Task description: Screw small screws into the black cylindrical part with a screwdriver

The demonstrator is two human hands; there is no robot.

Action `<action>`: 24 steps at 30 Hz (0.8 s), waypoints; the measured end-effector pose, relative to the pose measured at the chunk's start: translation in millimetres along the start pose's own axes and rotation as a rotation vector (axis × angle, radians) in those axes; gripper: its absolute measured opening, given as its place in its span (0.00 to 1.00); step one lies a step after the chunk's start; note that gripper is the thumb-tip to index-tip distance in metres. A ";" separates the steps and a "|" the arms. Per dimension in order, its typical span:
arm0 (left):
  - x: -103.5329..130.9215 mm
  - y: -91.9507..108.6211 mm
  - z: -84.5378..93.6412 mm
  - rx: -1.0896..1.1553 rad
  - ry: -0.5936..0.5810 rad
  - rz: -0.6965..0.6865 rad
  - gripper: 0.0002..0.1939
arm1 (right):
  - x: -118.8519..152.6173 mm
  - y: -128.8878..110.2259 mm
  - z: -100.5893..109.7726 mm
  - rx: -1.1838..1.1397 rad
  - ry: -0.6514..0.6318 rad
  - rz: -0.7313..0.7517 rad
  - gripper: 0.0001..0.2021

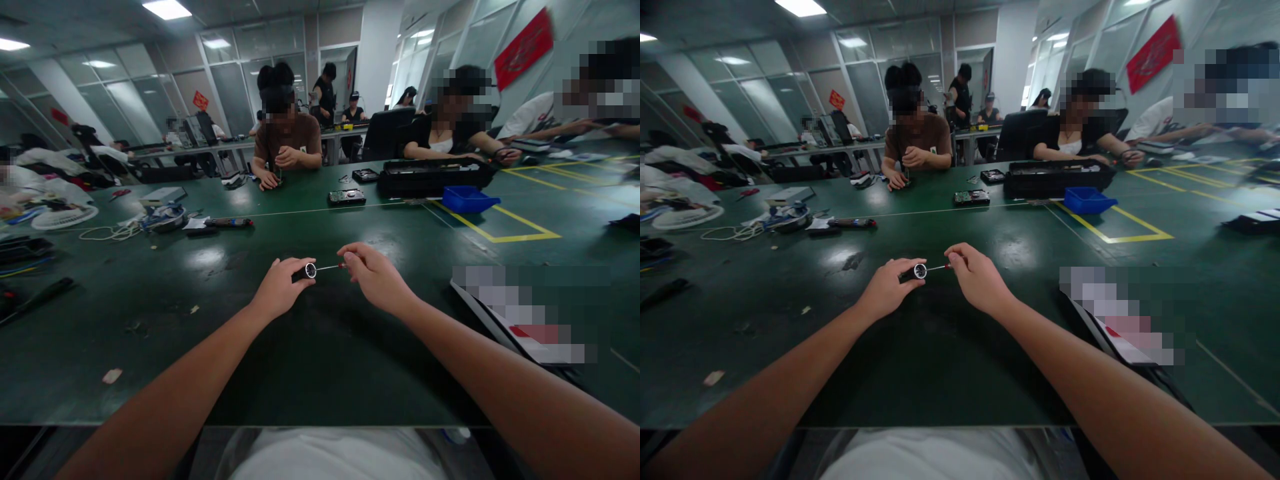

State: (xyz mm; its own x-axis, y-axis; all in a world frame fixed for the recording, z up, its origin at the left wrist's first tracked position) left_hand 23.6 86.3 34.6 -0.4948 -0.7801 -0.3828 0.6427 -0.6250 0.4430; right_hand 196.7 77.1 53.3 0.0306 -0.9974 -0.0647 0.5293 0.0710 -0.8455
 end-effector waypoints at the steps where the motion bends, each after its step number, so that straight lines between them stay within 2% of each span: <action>1: 0.0 -0.1 -0.5 0.001 -0.004 0.001 0.21 | 0.5 -0.9 -0.3 -0.010 -0.006 0.006 0.12; 9: -0.8 -2.1 0.1 -0.002 0.009 0.008 0.21 | -2.4 9.0 -2.3 -0.077 -0.028 -0.059 0.12; 13: -0.3 -3.6 -2.1 -0.008 -0.002 0.004 0.21 | -3.9 11.0 2.1 -0.233 0.022 -0.060 0.08; 16: 0.4 -2.9 -0.3 -0.011 0.010 0.002 0.22 | -6.1 13.7 0.6 -0.421 0.004 -0.070 0.09; 21: -1.7 16.1 4.2 -0.030 -0.004 -0.133 0.22 | -14.6 45.5 -14.2 -0.856 -0.081 -0.346 0.11; 24: -2.3 14.8 8.3 -0.073 0.016 -0.125 0.21 | -17.0 56.3 -18.3 -0.973 -0.090 -0.431 0.12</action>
Point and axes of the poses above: each hand's wrist, its own x-axis away from the middle knuckle, its own z-axis out of the back of the hand, y = z × x, the point moved 10 cm from there along -x, towards the middle knuckle, and after that the axes turned 13 degrees about -z, right-handed, at the moved point
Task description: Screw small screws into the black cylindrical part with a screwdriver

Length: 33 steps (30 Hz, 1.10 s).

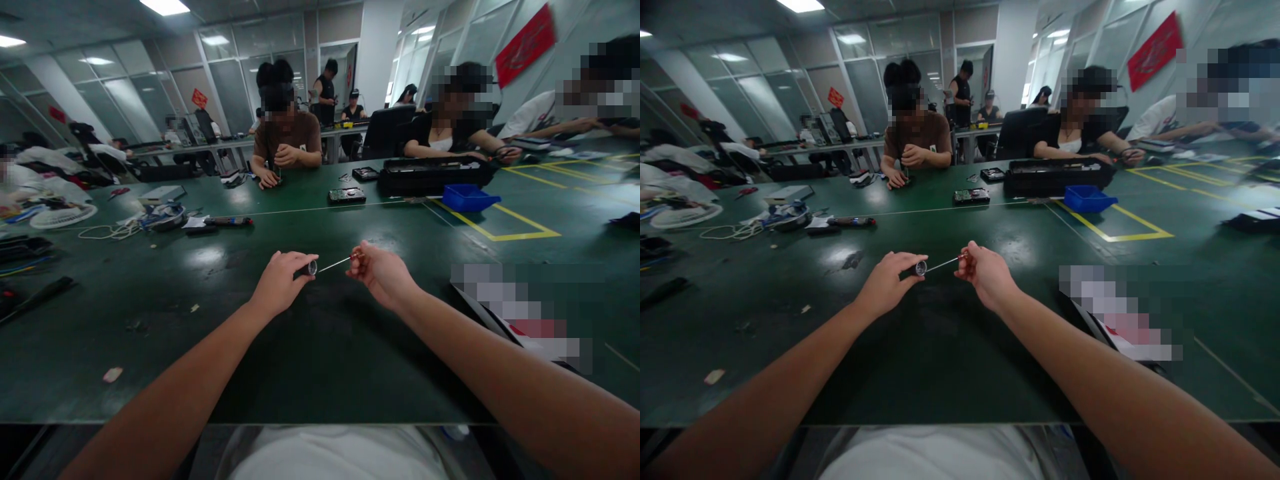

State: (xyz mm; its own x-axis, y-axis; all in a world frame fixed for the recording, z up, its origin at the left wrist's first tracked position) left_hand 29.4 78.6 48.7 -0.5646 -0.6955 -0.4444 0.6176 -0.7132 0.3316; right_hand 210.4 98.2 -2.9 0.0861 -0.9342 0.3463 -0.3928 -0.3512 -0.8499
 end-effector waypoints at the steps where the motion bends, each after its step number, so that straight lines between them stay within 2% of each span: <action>1: 0.3 -2.2 0.0 -0.004 0.003 0.011 0.21 | -0.2 -1.5 1.9 -0.004 0.014 0.016 0.12; 6: 1.7 -7.0 -4.6 0.020 0.003 0.033 0.22 | 6.4 -12.7 1.6 0.082 0.058 0.150 0.09; 18: 1.6 -3.0 -7.8 0.042 -0.023 0.039 0.22 | 14.4 -20.0 -10.3 0.288 0.033 0.284 0.13; 21: 1.2 -4.0 -6.3 0.030 -0.022 0.072 0.23 | 25.4 -30.3 -14.5 0.469 0.066 0.352 0.15; 24: 1.9 -5.5 -3.9 0.009 -0.011 0.112 0.24 | 37.2 -42.0 -14.6 0.778 0.221 0.420 0.20; 26: 2.1 -5.4 -4.1 0.007 -0.014 0.116 0.24 | 41.5 -46.0 -16.4 0.855 0.255 0.448 0.20; 30: 2.1 -6.7 -6.0 0.018 -0.022 0.097 0.22 | 43.4 -44.5 -27.2 0.832 0.145 0.510 0.08; 33: 2.4 -8.6 -5.9 0.020 -0.012 0.081 0.21 | 41.4 -39.9 -30.7 0.814 0.087 0.496 0.05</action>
Point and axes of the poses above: each hand's wrist, its own x-axis away from the middle knuckle, its own z-axis out of the back of the hand, y = z × x, the point moved 10 cm from there along -x, towards the middle knuckle, and after that the axes turned 13 degrees about -z, right-handed, at the moved point
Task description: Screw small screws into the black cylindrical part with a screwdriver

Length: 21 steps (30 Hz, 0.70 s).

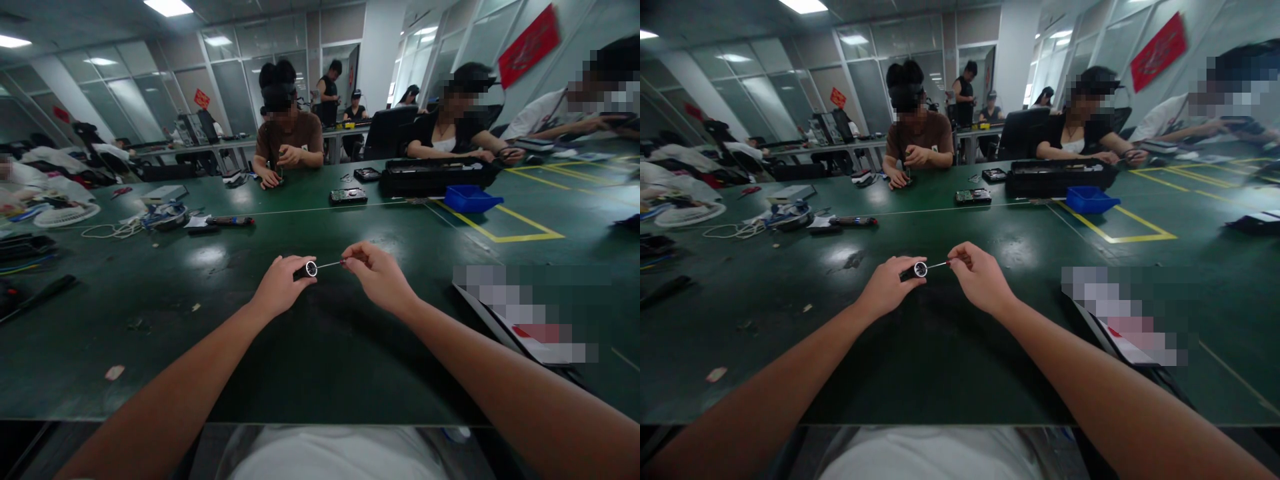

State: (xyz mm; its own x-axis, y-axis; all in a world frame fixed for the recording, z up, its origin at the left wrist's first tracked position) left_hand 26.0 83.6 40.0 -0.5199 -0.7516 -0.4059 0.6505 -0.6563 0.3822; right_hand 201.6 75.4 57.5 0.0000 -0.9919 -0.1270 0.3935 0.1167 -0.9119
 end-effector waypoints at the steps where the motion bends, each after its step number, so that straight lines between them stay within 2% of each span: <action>1: 0.1 -0.2 0.1 0.001 0.003 -0.005 0.21 | -0.1 1.0 -0.9 0.005 -0.007 -0.010 0.07; 5: 0.7 0.4 -0.5 0.003 0.001 -0.017 0.21 | -0.4 1.8 0.2 0.076 0.014 -0.034 0.16; 8: 0.9 0.4 -2.4 0.017 -0.012 -0.018 0.21 | 1.7 -3.3 0.6 0.065 0.023 0.006 0.10; 12: 0.8 -1.0 -1.1 0.042 0.016 -0.023 0.22 | 5.1 -7.0 -2.1 0.046 -0.003 0.040 0.12; 17: 0.4 -0.8 -1.7 0.041 0.014 -0.035 0.22 | 3.5 1.2 -2.9 0.029 -0.014 -0.035 0.10; 21: 1.0 -0.5 -2.7 0.025 -0.001 -0.022 0.22 | 1.2 5.0 -0.5 -0.167 0.009 -0.053 0.09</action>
Point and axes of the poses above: each hand's wrist, its own x-axis away from the middle knuckle, its own z-axis out of the back of the hand, y = z × x, the point moved 10 cm from there along -x, towards the middle knuckle, and after that the axes turned 13 degrees about -z, right-handed, at the moved point
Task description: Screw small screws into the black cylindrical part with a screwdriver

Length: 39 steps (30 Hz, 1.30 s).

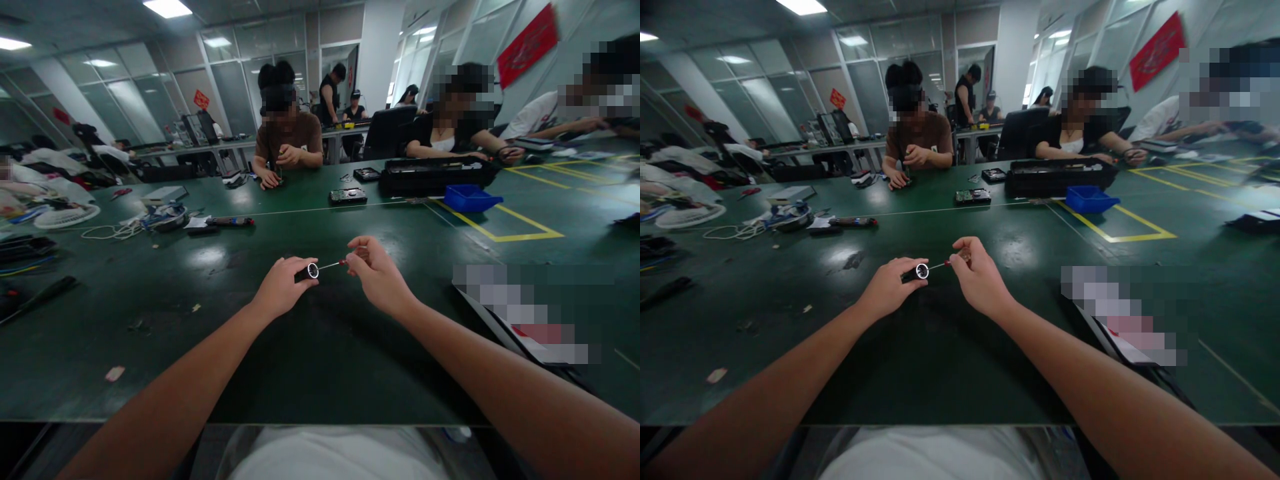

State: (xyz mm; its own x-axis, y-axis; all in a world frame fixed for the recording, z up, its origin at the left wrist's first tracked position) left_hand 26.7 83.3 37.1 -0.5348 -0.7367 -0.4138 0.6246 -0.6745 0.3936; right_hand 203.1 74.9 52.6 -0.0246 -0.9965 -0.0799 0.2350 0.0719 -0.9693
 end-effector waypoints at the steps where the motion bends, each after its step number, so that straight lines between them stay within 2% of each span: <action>1: 0.2 0.7 0.4 -0.002 -0.001 0.003 0.22 | -1.5 2.0 -0.4 -0.066 -0.008 -0.010 0.08; 4: 0.0 6.9 1.7 0.009 -0.008 -0.021 0.22 | -10.2 19.1 -2.1 -0.309 -0.045 -0.127 0.09; 6: -0.7 12.5 2.5 0.011 -0.019 -0.053 0.23 | -16.2 39.8 -6.7 -0.477 -0.084 -0.294 0.12; 7: -0.9 14.2 2.9 0.006 -0.022 -0.064 0.23 | -17.8 49.6 -9.0 -0.509 -0.096 -0.377 0.13; 9: -0.9 14.5 3.1 -0.006 -0.026 -0.064 0.23 | -20.3 56.3 -9.3 -0.542 -0.099 -0.417 0.12; 14: 0.3 11.4 0.9 0.003 -0.030 -0.047 0.23 | -18.5 44.0 1.5 -0.513 0.009 -0.275 0.11; 23: -1.0 11.6 -1.4 0.019 -0.037 -0.015 0.22 | -6.3 12.4 2.5 -0.236 0.015 -0.063 0.12; 26: -0.7 9.7 -1.5 0.028 -0.022 -0.013 0.22 | -2.7 5.9 4.3 -0.166 0.031 -0.049 0.12; 30: 0.2 9.0 -1.0 0.026 -0.008 -0.019 0.22 | -3.4 10.0 7.1 -0.201 0.065 -0.088 0.12; 35: 0.7 7.7 -0.3 0.031 0.004 -0.010 0.22 | -5.1 14.7 6.9 -0.185 0.060 -0.127 0.11; 39: 0.5 4.3 1.6 0.052 0.030 0.022 0.22 | -4.8 11.9 6.6 -0.158 0.042 -0.100 0.10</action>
State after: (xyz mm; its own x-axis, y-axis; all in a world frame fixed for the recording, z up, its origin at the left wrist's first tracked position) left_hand 28.2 79.9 39.9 -0.5035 -0.7499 -0.4291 0.6049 -0.6606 0.4447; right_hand 212.4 80.2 43.0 -0.0817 -0.9966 0.0123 0.0738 -0.0183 -0.9971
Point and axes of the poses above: each hand's wrist, its own x-axis away from the middle knuckle, its own z-axis out of the back of the hand, y = z × x, the point moved 10 cm from there along -x, towards the middle knuckle, and after that the axes turned 13 degrees about -z, right-handed, at the moved point
